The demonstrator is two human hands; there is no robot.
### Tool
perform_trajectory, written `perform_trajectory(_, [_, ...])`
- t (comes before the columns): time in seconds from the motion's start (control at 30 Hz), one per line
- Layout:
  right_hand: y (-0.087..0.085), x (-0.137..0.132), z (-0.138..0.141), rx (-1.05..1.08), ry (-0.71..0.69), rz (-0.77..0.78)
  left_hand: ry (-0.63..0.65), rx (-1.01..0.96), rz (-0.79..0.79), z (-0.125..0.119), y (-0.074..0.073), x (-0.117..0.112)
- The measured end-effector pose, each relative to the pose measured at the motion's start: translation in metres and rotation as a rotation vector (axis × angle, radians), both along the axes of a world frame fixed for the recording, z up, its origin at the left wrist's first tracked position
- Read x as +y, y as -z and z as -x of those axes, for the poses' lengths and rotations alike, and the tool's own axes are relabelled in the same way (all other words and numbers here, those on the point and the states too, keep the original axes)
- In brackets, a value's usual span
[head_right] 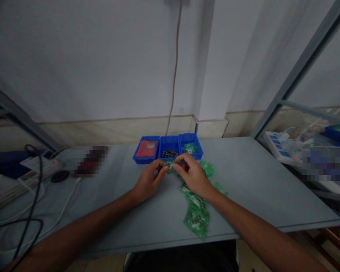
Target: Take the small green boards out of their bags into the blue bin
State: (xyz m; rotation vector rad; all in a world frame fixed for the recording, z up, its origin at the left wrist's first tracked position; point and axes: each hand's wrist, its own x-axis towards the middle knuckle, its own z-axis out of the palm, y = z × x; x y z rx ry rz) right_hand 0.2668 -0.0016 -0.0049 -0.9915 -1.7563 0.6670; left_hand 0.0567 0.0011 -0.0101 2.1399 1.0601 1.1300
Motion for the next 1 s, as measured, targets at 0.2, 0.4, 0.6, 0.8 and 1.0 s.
perform_trajectory(0.2, [-0.0019, -0.003, -0.0006, 0.009, -0.033, 0.048, 0.017, 0.021, -0.005, 0.0003, 0.0045, 0.0004])
perform_trajectory(0.4, [0.0003, -0.0009, -0.0006, -0.006, -0.033, 0.051, 0.019, 0.026, -0.018, 0.0002, 0.0046, 0.0005])
perform_trajectory(0.6, [0.0029, 0.0007, -0.0006, -0.051, -0.035, 0.031, -0.012, 0.013, -0.008, 0.0002, 0.0039, -0.0007])
perform_trajectory(0.8, [0.0029, 0.0026, -0.0018, -0.072, -0.009, -0.034, -0.013, 0.018, -0.004, 0.001, 0.0027, -0.0003])
perform_trajectory(1.0, [-0.0021, 0.0013, -0.0019, -0.084, 0.0, -0.09, 0.011, 0.022, -0.009, 0.0009, 0.0016, -0.0003])
